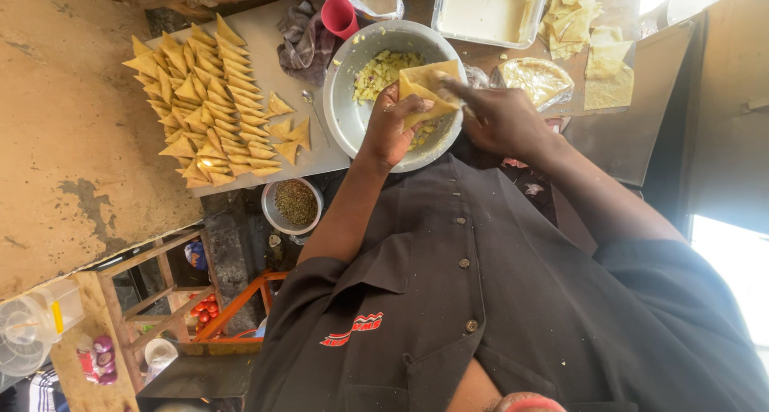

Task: The person fills triangular pastry shells with a yellow potato mixture using a spoon, then folds and seals each one by hand. The finished samosas are placed in neat rows on a metal tray.

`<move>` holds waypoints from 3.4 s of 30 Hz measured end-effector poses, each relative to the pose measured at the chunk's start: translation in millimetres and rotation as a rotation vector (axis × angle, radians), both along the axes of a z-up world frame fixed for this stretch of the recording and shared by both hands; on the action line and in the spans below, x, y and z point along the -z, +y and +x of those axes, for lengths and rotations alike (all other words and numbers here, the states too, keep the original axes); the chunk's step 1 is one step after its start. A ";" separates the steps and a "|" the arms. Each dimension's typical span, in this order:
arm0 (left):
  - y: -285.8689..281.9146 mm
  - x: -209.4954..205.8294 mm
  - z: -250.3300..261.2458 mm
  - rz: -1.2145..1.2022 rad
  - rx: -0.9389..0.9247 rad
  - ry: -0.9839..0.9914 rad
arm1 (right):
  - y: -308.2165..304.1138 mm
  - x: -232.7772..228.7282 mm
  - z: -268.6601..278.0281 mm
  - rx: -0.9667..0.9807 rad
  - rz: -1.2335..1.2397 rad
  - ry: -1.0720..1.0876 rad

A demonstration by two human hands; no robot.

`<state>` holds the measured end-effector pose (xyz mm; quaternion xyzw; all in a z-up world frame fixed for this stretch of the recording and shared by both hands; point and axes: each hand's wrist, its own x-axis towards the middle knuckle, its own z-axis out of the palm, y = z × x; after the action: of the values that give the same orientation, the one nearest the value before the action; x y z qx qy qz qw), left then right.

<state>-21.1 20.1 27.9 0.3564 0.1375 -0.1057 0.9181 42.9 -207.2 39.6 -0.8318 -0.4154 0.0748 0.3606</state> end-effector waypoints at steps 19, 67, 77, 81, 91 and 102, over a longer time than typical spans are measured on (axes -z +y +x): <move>42.7 42.7 -54.0 0.429 -0.150 -0.010 | 83.0 12.1 -6.9 -0.159 0.038 1.088; 21.6 55.8 -73.7 0.231 -0.257 -0.094 | 96.3 -10.8 -29.2 0.117 0.308 0.607; 26.5 45.7 -61.7 -0.036 -0.211 -0.088 | 97.9 -22.8 -78.5 0.006 0.070 -0.084; 26.2 31.7 -61.1 0.094 -0.054 -0.075 | 80.3 -45.8 -55.7 0.190 0.262 0.216; 18.5 20.1 -59.4 0.279 0.162 -0.183 | 72.4 -54.2 -7.2 0.147 0.114 0.689; 32.0 14.8 -62.2 0.123 -0.124 -0.132 | 83.5 -56.3 -5.3 0.114 0.436 0.702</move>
<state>-83.3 52.0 13.1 0.4089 0.1045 -0.0162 0.9064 37.6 -123.6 95.9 -0.6815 -0.2265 0.2441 0.6517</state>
